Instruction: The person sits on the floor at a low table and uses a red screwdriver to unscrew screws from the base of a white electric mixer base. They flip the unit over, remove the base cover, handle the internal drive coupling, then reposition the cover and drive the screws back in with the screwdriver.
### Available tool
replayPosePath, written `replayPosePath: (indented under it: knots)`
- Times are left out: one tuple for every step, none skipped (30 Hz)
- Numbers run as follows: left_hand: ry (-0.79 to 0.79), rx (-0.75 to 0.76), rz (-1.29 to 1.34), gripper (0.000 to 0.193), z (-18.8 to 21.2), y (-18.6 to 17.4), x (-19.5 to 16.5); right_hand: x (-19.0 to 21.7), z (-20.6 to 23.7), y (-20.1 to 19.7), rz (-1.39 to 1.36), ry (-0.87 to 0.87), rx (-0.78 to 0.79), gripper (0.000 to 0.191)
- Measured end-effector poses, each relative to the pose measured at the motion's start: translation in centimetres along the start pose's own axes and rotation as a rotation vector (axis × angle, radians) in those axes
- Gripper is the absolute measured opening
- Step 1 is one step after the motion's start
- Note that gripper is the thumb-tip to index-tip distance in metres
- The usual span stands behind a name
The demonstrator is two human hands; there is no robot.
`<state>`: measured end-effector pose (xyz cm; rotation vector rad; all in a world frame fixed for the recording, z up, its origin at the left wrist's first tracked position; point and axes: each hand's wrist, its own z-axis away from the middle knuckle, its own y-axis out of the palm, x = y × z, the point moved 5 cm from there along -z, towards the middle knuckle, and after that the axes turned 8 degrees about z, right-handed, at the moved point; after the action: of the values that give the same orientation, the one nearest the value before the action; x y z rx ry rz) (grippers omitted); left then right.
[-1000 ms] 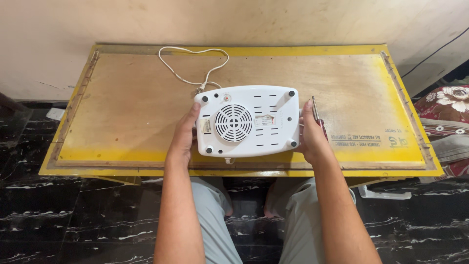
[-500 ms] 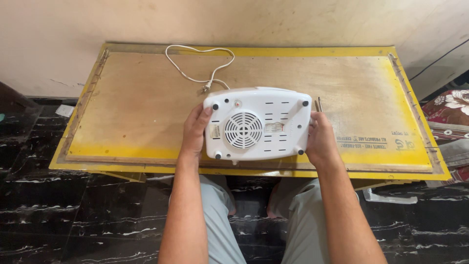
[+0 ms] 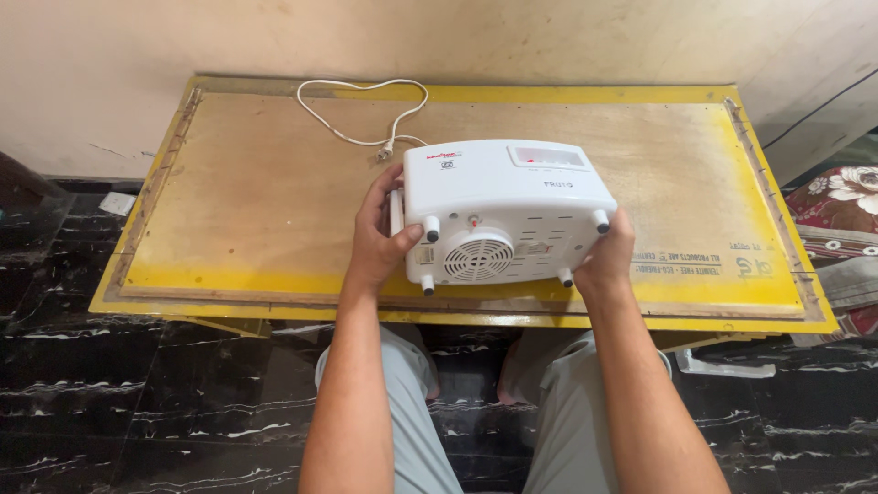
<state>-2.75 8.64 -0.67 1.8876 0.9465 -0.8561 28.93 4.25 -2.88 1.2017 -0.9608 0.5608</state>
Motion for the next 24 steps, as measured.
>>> replayPosePath:
  knots:
    - [-0.017,0.002,0.0,0.099,0.0,-0.1,0.0,-0.2,-0.1,-0.2,-0.007,0.01,-0.009,0.042]
    - [-0.034,0.005,-0.002,0.1,0.0,-0.3,0.0,-0.4,-0.1,-0.4,-0.017,0.02,-0.017,0.04]
    - [-0.054,0.008,-0.006,0.101,0.1,-0.4,-0.1,-0.8,-0.1,-0.6,-0.027,0.032,-0.027,0.039]
    - [-0.062,0.012,-0.012,0.101,0.2,-0.4,-0.2,-1.0,-0.2,-0.7,-0.051,0.049,-0.006,0.038]
    - [-0.072,0.018,-0.018,0.101,0.4,-0.5,-0.4,-1.3,-0.3,-0.8,-0.075,0.065,0.015,0.037]
    - [-0.085,0.026,-0.023,0.101,0.6,-0.4,-0.7,-1.6,-0.3,-1.0,-0.1,0.081,0.031,0.036]
    - [-0.097,0.031,-0.014,0.102,0.9,-0.3,-0.9,-1.9,-0.3,-1.4,-0.087,0.083,-0.004,0.035]
    - [-0.105,0.037,-0.005,0.102,1.0,-0.2,-1.1,-2.1,-0.5,-1.8,-0.073,0.082,-0.035,0.035]
    - [-0.113,0.041,0.003,0.102,1.0,0.0,-1.4,-2.3,-0.6,-2.2,-0.06,0.084,-0.066,0.034]
    - [-0.121,0.051,0.006,0.103,1.2,0.1,-1.6,-2.5,-0.7,-2.5,-0.051,0.091,-0.076,0.033]
    - [-0.128,0.06,0.009,0.104,1.3,0.2,-1.9,-2.6,-0.7,-2.8,-0.04,0.099,-0.086,0.031]
    - [-0.134,0.07,0.012,0.105,1.3,0.4,-2.1,-2.6,-0.7,-3.0,-0.031,0.105,-0.094,0.03]
    - [-0.138,0.082,0.018,0.105,1.2,0.5,-2.3,-2.5,-0.9,-3.0,-0.01,0.098,-0.084,0.03]
    - [-0.144,0.092,0.026,0.106,1.2,0.6,-2.5,-2.5,-0.9,-3.2,0.013,0.092,-0.075,0.03]
    - [-0.152,0.1,0.036,0.106,1.3,0.7,-2.7,-2.3,-0.8,-3.2,0.038,0.089,-0.067,0.029]
    - [-0.162,0.115,0.048,0.106,1.5,0.8,-2.8,-2.1,-0.6,-3.3,0.076,0.107,-0.087,0.029]
    - [-0.171,0.13,0.058,0.107,1.6,0.8,-3.0,-1.8,-0.4,-3.3,0.112,0.124,-0.105,0.029]
    - [-0.177,0.147,0.068,0.107,1.6,0.8,-3.3,-1.4,-0.2,-3.1,0.147,0.14,-0.122,0.029]
    - [-0.201,0.152,0.074,0.109,1.7,0.8,-3.4,-1.0,-0.1,-2.5,0.162,0.16,-0.065,0.036]
    - [-0.227,0.155,0.083,0.111,2.0,0.8,-3.6,-0.6,0.1,-1.9,0.178,0.182,-0.009,0.043]
    - [-0.252,0.159,0.093,0.113,2.1,0.8,-3.6,-0.1,0.4,-1.4,0.196,0.202,0.046,0.05]
    - [-0.27,0.168,0.088,0.115,2.1,0.9,-3.6,0.3,0.6,-1.1,0.23,0.21,0.039,0.052]
    - [-0.287,0.178,0.081,0.116,2.1,1.0,-3.7,0.8,0.8,-0.8,0.264,0.216,0.034,0.054]
    - [-0.305,0.186,0.074,0.118,2.1,1.1,-3.8,1.1,1.1,-0.4,0.298,0.224,0.028,0.057]
